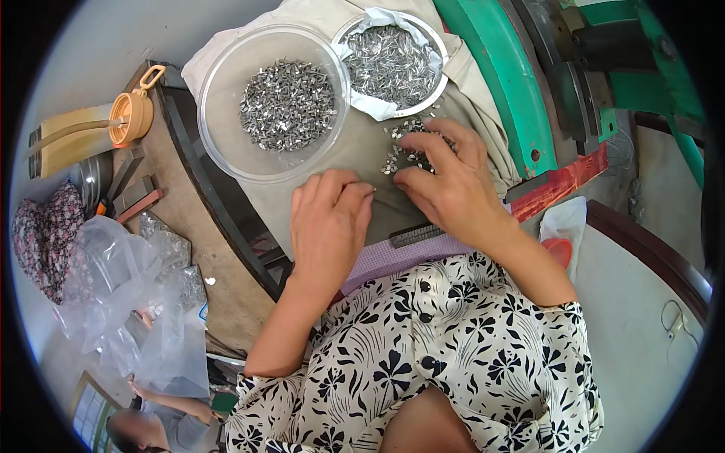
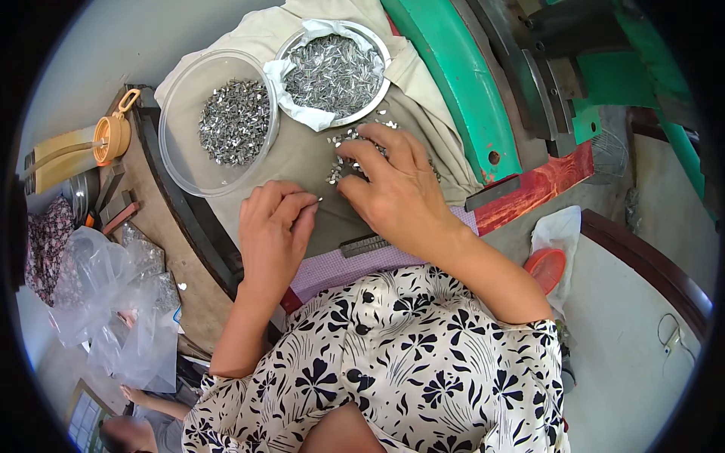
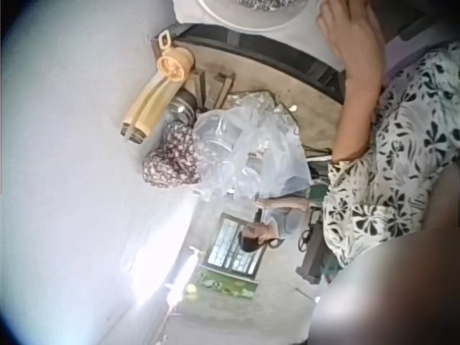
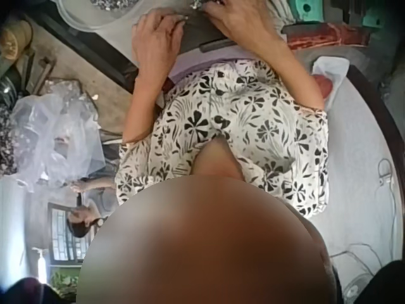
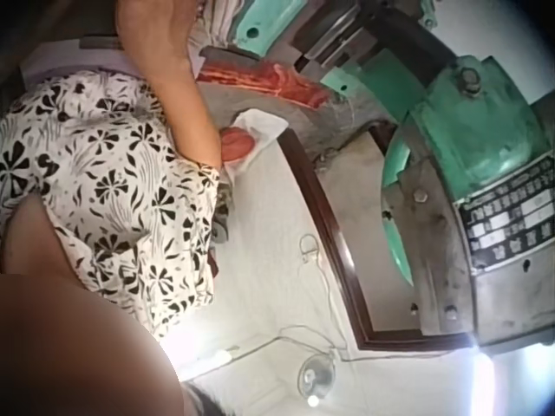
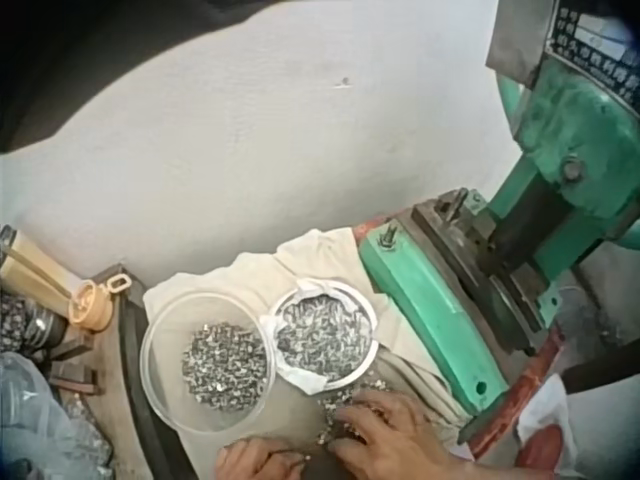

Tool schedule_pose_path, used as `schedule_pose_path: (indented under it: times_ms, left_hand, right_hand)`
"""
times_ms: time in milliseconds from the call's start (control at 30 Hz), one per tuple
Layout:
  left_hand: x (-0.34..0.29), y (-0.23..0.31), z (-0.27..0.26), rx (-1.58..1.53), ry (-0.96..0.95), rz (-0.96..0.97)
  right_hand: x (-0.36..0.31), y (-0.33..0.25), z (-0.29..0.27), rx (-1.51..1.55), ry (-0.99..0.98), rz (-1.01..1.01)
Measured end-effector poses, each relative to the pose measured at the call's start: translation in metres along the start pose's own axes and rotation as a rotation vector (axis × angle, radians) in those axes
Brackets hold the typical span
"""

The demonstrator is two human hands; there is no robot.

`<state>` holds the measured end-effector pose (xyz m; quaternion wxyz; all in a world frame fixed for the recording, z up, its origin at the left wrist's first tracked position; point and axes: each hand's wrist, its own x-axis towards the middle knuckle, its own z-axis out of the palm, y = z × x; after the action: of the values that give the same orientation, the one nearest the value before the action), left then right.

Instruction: Manually arranging small metal components into a jig and then using a mechanical press machine to process them.

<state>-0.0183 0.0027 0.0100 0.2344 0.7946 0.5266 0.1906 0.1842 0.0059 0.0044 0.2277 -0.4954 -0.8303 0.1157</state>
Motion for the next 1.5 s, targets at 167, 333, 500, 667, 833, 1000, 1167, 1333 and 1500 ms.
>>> schedule_pose_path:
  times_ms: [167,333,500,667,833,1000,1167,1333,1500]
  left_hand:
    - [-0.007,-0.006,-0.001,-0.112,0.042,-0.07]
    - [-0.007,-0.008,0.0,-0.133,0.059,-0.053]
    - [-0.001,-0.005,0.003,-0.087,0.049,-0.022]
    - [0.007,-0.002,0.008,-0.046,0.043,0.0]
    - [0.01,-0.002,0.01,-0.07,0.035,-0.038]
    - [0.011,-0.001,0.006,-0.056,0.009,-0.039]
    - [0.01,0.0,0.005,-0.043,-0.02,-0.073]
    - [0.011,-0.003,0.008,-0.097,0.013,-0.107]
    - [0.006,-0.005,0.007,-0.15,0.04,-0.068]
  right_hand:
    - [0.007,-0.003,0.005,-0.011,-0.01,0.015]
    - [-0.017,-0.007,-0.005,0.09,0.044,0.067]
    - [-0.048,-0.018,-0.003,0.193,0.027,0.071]
    - [-0.059,-0.022,0.008,0.102,0.041,-0.008]
    - [-0.051,-0.019,-0.003,0.184,-0.017,0.108]
    - [-0.02,-0.009,0.001,0.033,0.088,0.169]
    - [0.001,-0.014,0.013,-0.069,0.113,0.139]
    - [0.004,-0.013,0.014,-0.023,0.077,0.139]
    - [-0.013,-0.008,0.003,0.155,0.064,0.08]
